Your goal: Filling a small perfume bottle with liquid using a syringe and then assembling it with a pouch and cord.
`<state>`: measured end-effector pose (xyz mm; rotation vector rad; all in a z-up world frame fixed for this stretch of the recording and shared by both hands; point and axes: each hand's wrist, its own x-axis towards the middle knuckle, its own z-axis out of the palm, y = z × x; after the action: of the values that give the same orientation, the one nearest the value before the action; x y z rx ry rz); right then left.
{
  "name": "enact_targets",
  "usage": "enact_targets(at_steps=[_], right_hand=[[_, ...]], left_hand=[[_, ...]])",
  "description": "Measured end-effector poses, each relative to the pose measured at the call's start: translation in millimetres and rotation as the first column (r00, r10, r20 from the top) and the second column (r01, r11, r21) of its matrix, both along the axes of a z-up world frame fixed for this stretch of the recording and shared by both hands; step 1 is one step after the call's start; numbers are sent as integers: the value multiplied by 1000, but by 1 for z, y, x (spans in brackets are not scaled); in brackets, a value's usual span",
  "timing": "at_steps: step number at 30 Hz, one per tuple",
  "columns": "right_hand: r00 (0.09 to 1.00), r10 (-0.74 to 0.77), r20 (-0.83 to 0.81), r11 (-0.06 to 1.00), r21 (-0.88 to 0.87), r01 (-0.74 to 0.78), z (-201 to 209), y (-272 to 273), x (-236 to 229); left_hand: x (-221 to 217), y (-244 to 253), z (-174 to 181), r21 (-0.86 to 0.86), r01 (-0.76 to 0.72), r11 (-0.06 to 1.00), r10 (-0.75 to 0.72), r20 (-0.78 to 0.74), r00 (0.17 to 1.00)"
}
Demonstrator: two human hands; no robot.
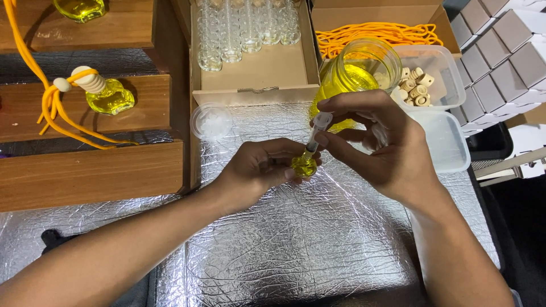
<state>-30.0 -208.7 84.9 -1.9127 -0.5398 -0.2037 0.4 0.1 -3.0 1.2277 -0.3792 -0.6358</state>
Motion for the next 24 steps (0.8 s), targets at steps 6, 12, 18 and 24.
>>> enact_targets(at_steps=[6, 12, 18, 24], right_hand=[[1000, 18, 22, 1000, -14, -18, -1, -1, 1], [1000, -20, -8, 999, -33, 20, 2, 1, 0], [1000, -21, -6, 999, -33, 20, 1, 0, 0], [999, -26, -20, 1000, -6, 26, 1, 1, -1]], left_hand=[[0, 0, 0, -10, 1, 1000, -1, -7, 1000], [0, 0, -5, -41, -4, 999, 3, -15, 1000], [0, 0, -1, -17, -12, 1000, 11, -36, 999], [0, 0, -1, -9, -7, 1000, 6, -34, 999]])
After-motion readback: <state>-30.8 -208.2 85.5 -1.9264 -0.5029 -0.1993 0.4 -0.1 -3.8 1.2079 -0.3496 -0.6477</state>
